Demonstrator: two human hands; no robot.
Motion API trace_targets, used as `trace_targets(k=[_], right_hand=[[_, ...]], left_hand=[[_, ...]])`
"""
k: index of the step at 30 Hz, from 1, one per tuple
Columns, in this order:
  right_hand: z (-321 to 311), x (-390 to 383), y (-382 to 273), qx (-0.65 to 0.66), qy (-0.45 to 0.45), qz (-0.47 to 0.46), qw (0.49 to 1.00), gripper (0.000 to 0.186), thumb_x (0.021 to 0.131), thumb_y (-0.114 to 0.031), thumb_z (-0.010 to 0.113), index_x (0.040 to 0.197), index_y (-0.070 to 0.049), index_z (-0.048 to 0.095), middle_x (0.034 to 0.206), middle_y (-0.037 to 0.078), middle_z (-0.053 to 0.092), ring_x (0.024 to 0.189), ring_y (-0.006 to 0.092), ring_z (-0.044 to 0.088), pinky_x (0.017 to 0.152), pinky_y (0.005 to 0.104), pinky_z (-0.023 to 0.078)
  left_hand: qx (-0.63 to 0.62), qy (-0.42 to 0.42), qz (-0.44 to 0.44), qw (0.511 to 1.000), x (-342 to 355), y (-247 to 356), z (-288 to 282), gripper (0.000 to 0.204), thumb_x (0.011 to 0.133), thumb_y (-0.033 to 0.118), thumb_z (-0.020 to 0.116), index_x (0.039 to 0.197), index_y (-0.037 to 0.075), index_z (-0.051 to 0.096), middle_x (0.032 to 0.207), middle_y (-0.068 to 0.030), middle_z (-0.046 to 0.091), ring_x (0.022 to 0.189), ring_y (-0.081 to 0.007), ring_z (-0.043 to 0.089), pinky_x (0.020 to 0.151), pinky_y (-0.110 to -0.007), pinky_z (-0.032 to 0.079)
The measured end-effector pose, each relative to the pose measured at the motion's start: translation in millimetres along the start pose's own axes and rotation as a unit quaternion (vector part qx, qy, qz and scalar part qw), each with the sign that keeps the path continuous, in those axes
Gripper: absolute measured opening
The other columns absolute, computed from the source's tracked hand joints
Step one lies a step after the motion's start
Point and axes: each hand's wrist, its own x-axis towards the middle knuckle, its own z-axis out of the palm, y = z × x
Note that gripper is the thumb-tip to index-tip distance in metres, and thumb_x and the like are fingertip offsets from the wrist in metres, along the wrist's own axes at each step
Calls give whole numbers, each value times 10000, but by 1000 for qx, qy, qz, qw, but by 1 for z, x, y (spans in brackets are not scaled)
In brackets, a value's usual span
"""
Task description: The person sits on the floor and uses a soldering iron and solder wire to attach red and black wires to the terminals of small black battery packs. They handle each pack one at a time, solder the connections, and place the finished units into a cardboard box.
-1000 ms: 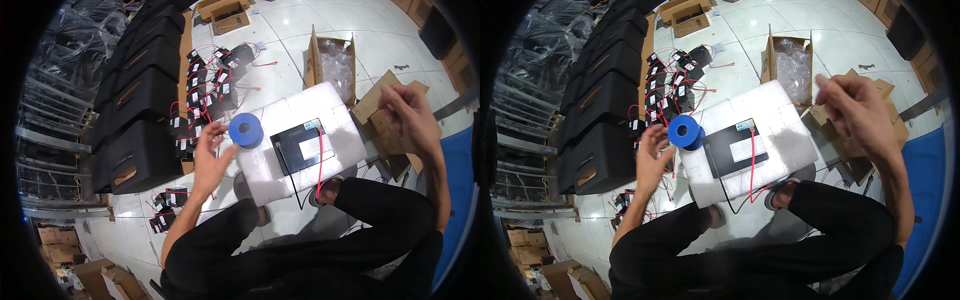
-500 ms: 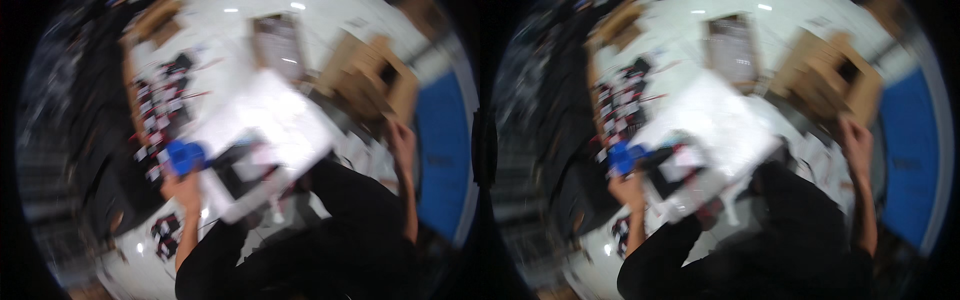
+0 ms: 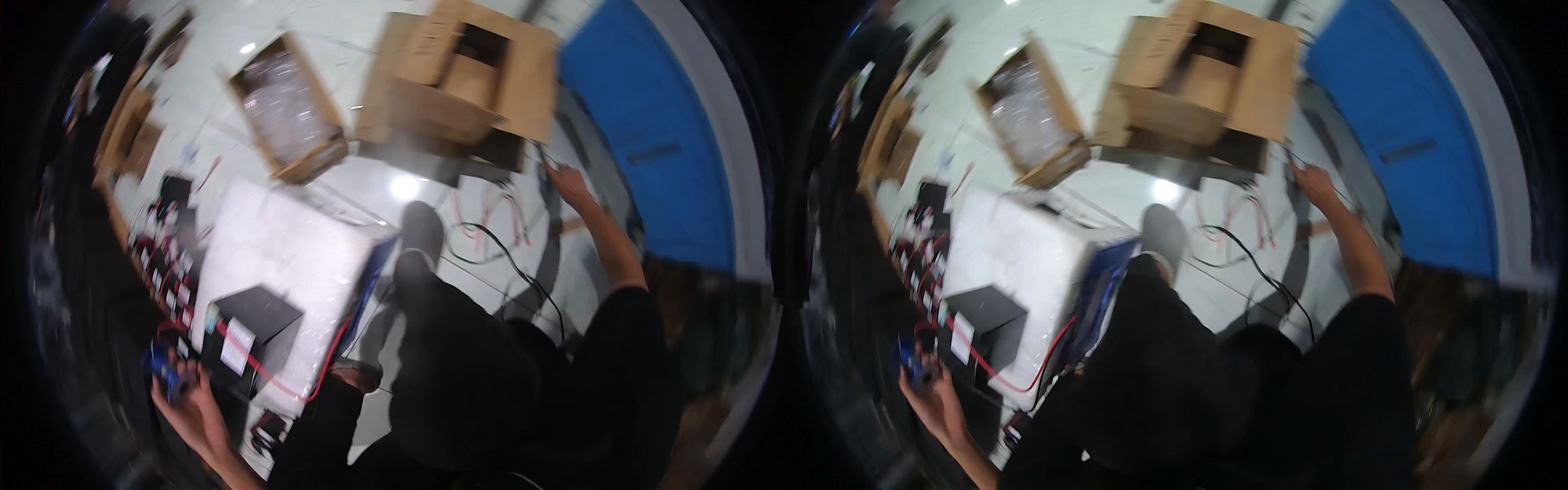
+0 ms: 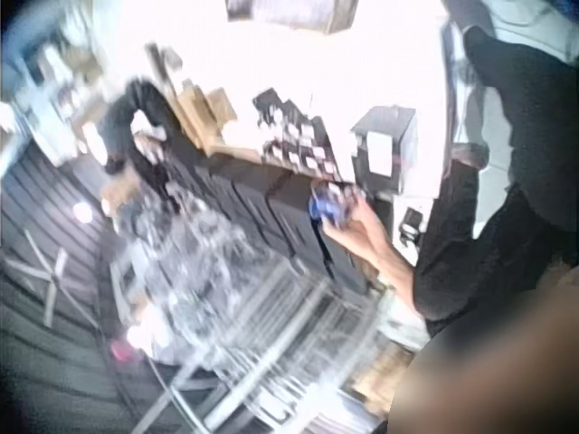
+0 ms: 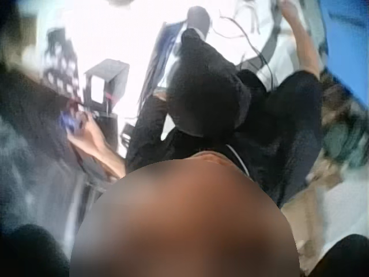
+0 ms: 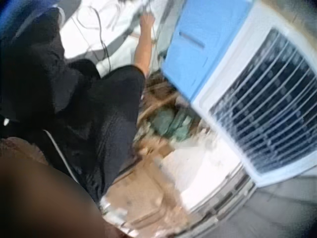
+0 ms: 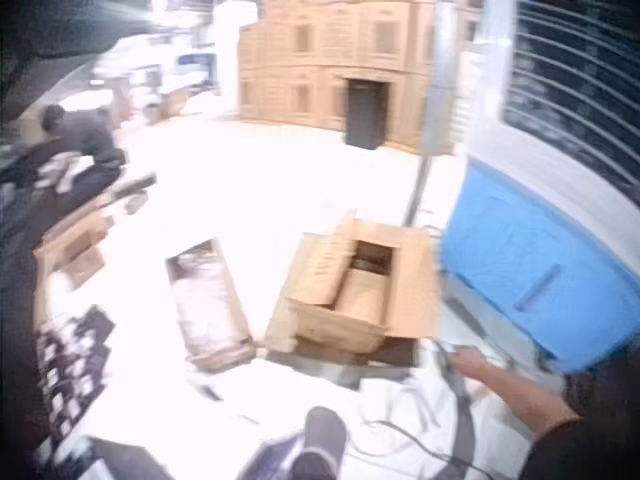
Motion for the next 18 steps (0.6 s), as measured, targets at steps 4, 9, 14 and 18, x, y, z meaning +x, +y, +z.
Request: trace_targets(k=[4,9,14,18], right_hand=[[45,40,2,121,-6,-61,991,202,880,-100,505,1031,0,595,902,209,679,848,385,675,699,503,549],[40,19,13,54,-117,-60,990,260,829,49,548,1089,66,559,1003,241,648,866,372,680,671,438,570],[-45,-23,13,284,166,163,930,328,944,-46,540,1257,36,592,1197,211,644,969,354,655,810,429,518],[-190,-11,1,447,268,308,795,335,1025,-194,483,1241,27,613,1115,161,682,863,183,627,760,324,509]], left_hand=[[109,110,74,985,-13,11,16,427,1024,332,526,1280,-8,544,1116,-107,648,1006,-247,636,1008,-401,468],[264,66,122,954,-5,24,48,370,1039,277,504,1202,-49,563,1021,-121,656,1025,-209,636,990,-363,493],[389,21,122,913,2,28,65,407,978,273,628,1256,-20,584,1170,-105,649,1083,-166,623,993,-331,483],[455,-46,75,886,6,40,69,324,929,193,701,1175,-11,649,1136,-69,661,1077,-157,592,987,-320,450]])
